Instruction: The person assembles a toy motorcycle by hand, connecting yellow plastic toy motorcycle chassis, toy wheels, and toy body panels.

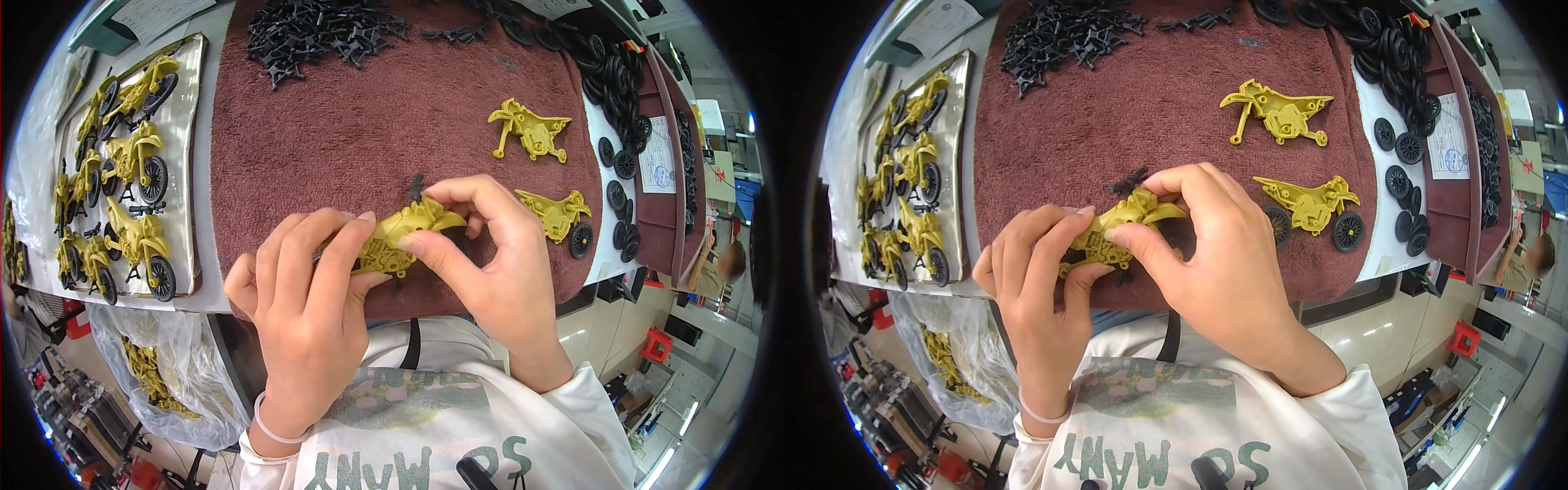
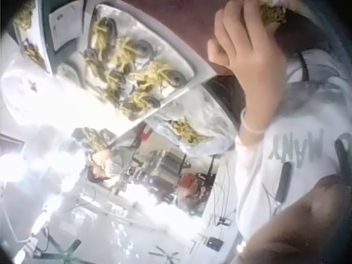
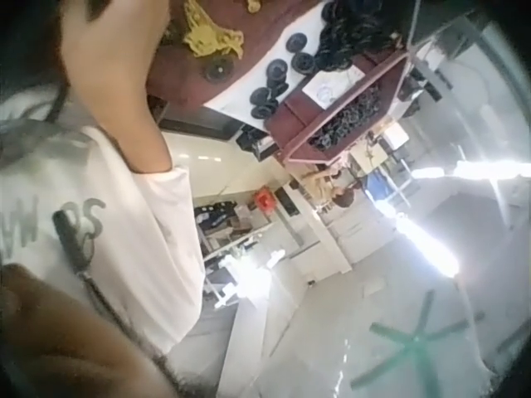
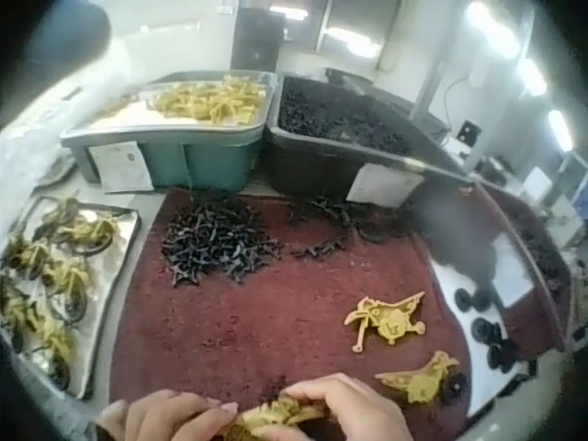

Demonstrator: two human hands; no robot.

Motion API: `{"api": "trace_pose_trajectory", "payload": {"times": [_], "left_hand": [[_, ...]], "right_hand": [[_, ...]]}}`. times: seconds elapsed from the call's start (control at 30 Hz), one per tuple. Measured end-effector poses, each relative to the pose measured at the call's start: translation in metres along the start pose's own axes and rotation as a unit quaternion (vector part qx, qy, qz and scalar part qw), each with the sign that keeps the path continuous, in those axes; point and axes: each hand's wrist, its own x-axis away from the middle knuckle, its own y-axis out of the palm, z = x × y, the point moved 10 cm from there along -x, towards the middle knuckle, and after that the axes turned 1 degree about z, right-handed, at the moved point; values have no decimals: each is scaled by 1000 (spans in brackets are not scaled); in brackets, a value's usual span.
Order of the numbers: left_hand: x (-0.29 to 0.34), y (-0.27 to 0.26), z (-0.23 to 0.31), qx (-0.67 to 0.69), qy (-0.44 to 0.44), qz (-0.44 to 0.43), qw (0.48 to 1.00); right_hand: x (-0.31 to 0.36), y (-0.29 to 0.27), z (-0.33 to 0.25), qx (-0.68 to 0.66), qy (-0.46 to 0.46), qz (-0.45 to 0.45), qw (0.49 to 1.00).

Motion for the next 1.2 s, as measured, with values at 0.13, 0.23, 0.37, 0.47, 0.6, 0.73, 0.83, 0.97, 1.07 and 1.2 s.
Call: {"api": "trace_pose_trajectory", "payload": {"times": [0.13, 0.23, 0.37, 0.47, 0.6, 0.73, 0.83, 0.97, 1.07, 1.2], "left_hand": [[7, -4, 1, -10, 18, 40, 999], [15, -6, 1, -15, 23, 67, 997], [13, -19, -4, 83, 16, 54, 995], [14, -19, -14, 201, -17, 59, 978], [26, 2, -38, 486, -198, 34, 851], [28, 0, -34, 497, -177, 56, 848], [27, -4, -32, 499, -156, 80, 849], [26, -10, -25, 477, -107, 95, 867], [27, -14, -23, 470, -91, 99, 872], [26, -13, -22, 485, -96, 113, 862]], "right_hand": [[6, 2, 2, -124, 39, 2, 992], [9, 2, 2, -177, 32, -1, 984], [17, 3, 10, -280, 49, -11, 959], [24, 2, 15, -355, 54, -18, 933], [24, -5, 5, -375, -25, -14, 927], [19, -12, -12, -299, -84, -45, 950], [17, -6, -15, -259, -110, -76, 957], [24, -10, -9, -273, -108, -18, 956], [25, -14, -26, -218, -158, -54, 962], [27, -15, -23, -215, -160, -49, 962]]}}
